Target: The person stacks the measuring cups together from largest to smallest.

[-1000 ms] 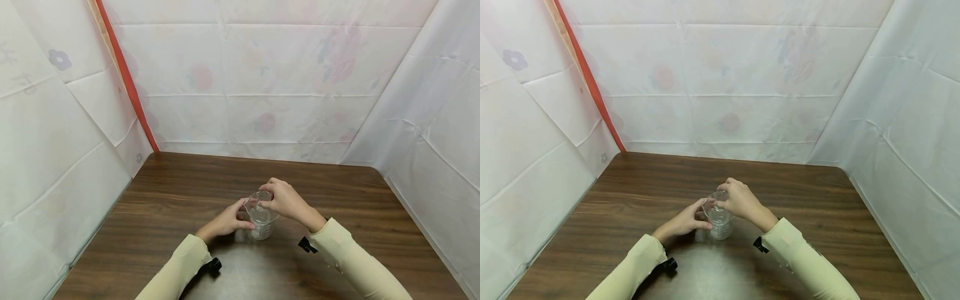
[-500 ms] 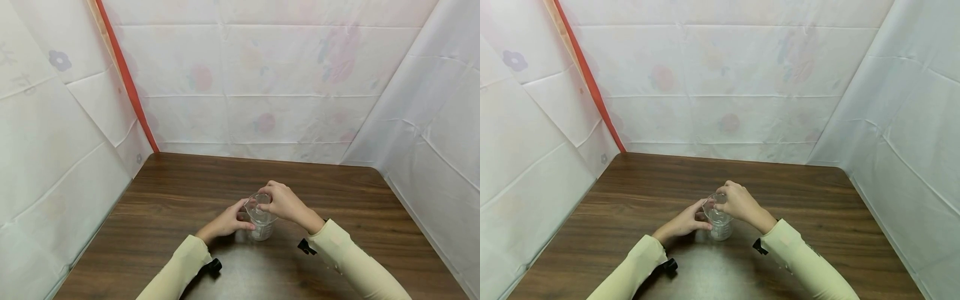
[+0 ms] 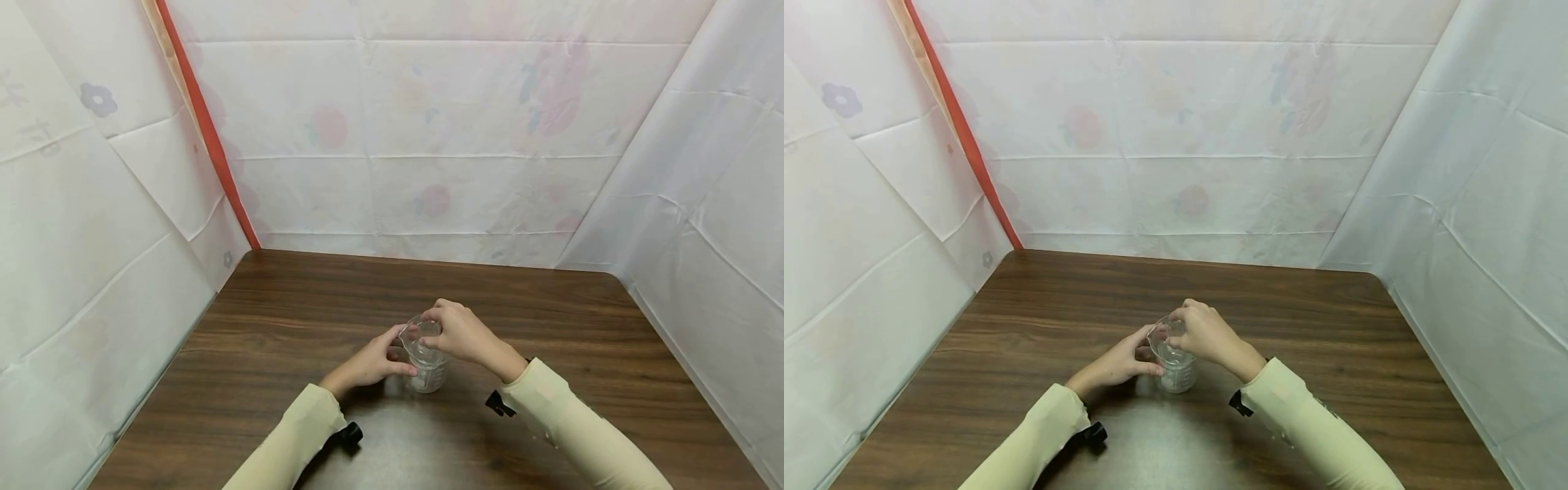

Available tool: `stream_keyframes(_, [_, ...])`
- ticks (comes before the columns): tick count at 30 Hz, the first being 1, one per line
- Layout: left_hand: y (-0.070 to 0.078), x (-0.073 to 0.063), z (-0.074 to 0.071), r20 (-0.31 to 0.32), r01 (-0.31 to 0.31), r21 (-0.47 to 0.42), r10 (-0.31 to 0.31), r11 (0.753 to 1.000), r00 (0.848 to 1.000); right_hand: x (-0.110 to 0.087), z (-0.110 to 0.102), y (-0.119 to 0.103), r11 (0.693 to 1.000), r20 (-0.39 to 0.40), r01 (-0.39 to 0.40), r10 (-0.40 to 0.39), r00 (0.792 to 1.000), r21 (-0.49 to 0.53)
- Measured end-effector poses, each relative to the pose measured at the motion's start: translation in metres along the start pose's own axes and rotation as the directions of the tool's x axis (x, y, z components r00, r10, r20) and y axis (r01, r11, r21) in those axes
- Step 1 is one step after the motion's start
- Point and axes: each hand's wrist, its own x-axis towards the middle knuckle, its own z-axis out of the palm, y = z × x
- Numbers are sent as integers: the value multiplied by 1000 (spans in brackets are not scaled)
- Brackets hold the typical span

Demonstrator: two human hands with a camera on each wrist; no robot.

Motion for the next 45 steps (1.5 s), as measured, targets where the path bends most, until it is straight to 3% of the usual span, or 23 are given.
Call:
stream_keyframes(13, [0, 2, 0, -12, 2, 19, -2, 1000, 1000, 3, 0, -2, 998, 10, 19, -19, 1000, -59])
stream_keyframes(45, [1, -3, 1, -3, 85, 12, -85, 996, 996, 2, 16, -5, 995, 128, 48, -37, 991, -87])
